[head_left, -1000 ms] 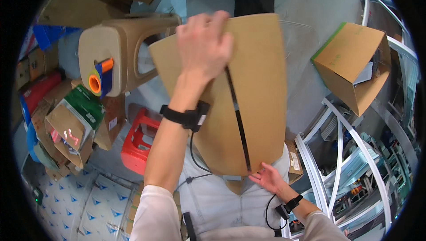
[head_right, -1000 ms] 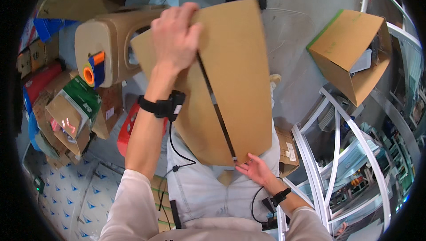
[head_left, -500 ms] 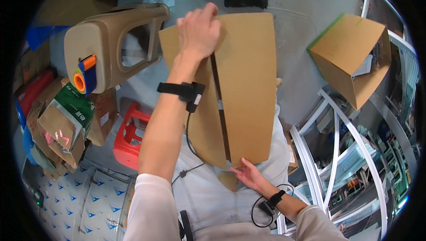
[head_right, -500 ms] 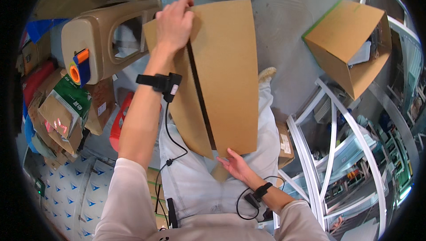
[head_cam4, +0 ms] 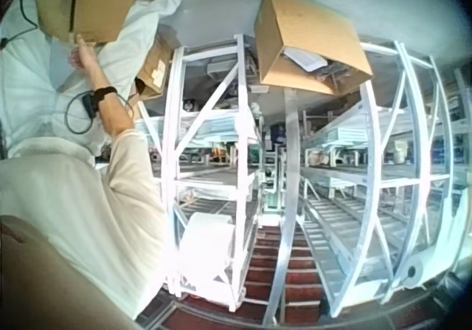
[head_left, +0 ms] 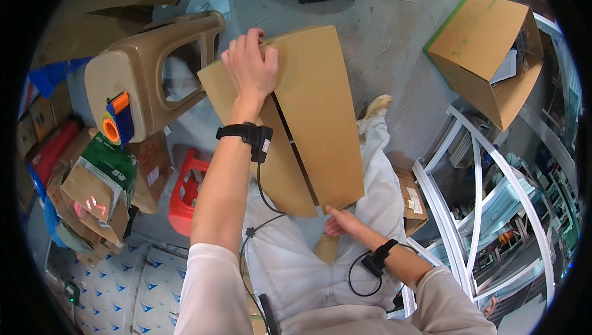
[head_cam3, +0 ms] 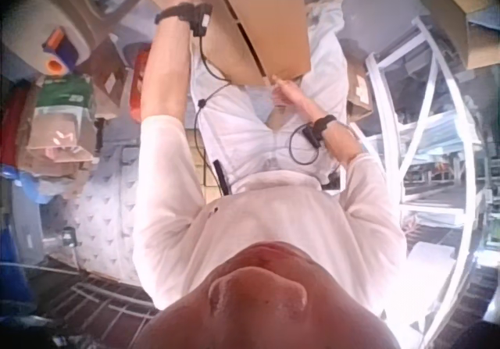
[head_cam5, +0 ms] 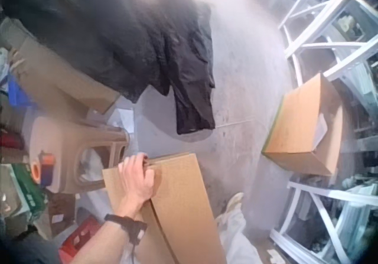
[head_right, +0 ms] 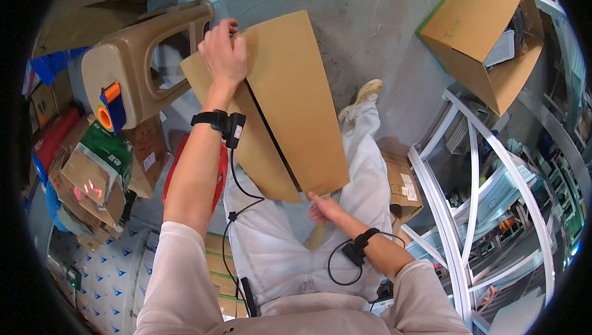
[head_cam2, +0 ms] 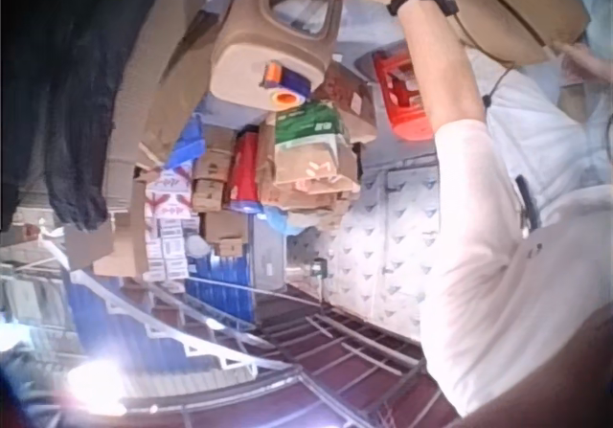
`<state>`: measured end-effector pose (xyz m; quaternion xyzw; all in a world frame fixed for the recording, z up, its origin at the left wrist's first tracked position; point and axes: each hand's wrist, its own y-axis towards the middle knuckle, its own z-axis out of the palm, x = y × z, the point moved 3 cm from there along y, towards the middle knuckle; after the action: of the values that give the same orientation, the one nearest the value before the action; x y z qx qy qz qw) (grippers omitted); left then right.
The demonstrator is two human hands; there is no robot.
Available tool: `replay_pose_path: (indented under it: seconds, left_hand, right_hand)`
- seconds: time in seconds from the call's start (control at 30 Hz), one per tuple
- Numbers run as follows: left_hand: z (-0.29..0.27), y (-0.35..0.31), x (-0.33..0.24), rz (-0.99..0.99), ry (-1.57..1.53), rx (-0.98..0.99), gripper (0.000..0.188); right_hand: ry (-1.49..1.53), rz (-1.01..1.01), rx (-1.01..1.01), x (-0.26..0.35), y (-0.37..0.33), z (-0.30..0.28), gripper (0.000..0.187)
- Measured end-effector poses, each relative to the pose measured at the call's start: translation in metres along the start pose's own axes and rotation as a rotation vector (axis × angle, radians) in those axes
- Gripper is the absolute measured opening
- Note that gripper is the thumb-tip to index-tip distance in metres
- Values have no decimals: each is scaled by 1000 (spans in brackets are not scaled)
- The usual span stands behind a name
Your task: The person picks up a flat cardboard sheet, folds it into a box shape, and uses a tape dispenser to seal the bottom flaps.
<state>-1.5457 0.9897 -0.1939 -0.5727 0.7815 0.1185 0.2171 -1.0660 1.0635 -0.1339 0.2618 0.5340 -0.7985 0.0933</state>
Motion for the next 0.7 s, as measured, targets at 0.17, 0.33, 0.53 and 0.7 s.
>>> replay_pose_path:
  seconds: [0.17, 0.33, 0.53, 0.7]
  left_hand:
    - [-16, -39, 9, -1, -125, -36, 45]
    - [-41, -61, 4, -64, -146, -121, 71]
    - [-26, -91, 22, -269, -47, 63, 67]
    - [-8, -86, 19, -316, 154, 129, 64]
  right_hand:
    - [-820, -911, -554, 161, -111, -4, 39]
    - [-1137, -1614, -1001, 303, -207, 32, 87]
    - [-1546, -1490, -1103, 365, -195, 49, 102]
    - [-1567, -1410, -1149, 376, -194, 53, 105]
